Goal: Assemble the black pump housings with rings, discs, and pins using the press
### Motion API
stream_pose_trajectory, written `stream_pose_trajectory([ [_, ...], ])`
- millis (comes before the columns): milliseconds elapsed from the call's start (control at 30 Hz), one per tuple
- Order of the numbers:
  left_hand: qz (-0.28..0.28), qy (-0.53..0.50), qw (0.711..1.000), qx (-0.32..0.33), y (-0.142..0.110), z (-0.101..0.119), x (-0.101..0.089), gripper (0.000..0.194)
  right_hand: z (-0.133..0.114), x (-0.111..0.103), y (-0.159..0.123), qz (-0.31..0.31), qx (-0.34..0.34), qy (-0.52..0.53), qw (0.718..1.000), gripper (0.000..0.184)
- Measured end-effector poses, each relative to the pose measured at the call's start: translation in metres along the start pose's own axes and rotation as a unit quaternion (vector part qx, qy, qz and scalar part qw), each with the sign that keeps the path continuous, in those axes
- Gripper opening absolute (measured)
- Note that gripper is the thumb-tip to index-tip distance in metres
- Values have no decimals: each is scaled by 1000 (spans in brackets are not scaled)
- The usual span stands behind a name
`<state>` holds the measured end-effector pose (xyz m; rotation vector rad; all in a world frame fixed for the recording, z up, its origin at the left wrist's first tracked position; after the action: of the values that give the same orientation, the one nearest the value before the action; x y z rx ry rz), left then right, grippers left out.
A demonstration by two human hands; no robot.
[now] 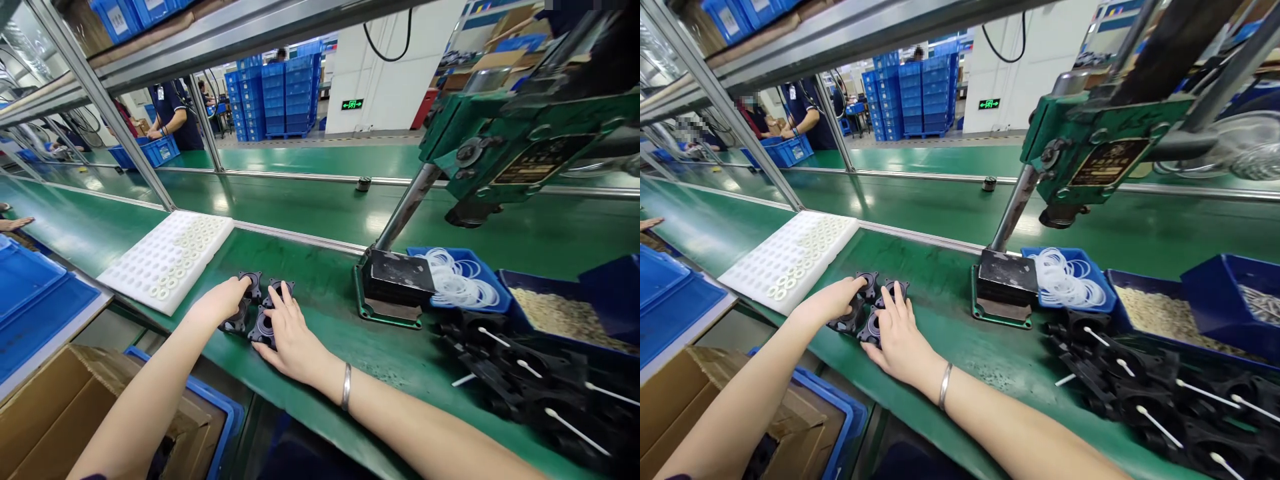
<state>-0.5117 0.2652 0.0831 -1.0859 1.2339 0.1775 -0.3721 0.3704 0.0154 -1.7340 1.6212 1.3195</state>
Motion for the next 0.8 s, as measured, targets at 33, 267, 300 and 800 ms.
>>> stream_pose_trajectory([
  [33, -3, 1, 1000, 1, 1, -1, 0, 65, -1, 1, 3, 0, 5, 2, 1000, 49],
  [267, -23, 17, 999, -19, 3, -10, -1, 64, -10, 2, 6, -4, 45, -24, 999, 40],
  [300, -29, 20, 999, -20, 3, -11, -1, 63, -10, 1, 5, -5, 45, -25, 999, 39],
  [800, -49, 12, 999, -13, 16, -8, 2, 65, 4, -6, 7, 3, -42, -9, 999, 38],
])
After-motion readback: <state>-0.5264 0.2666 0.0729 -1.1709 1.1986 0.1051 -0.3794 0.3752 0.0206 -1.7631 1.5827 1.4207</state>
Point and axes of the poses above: each hand's wrist, its own y-axis towards the middle knuckle, its own x-axis out of the palm, z = x × y, the point moved 3 cm from there along y, towards the middle knuckle, and after that the axes turned 10 degrees about -z, right-handed, at the moved point
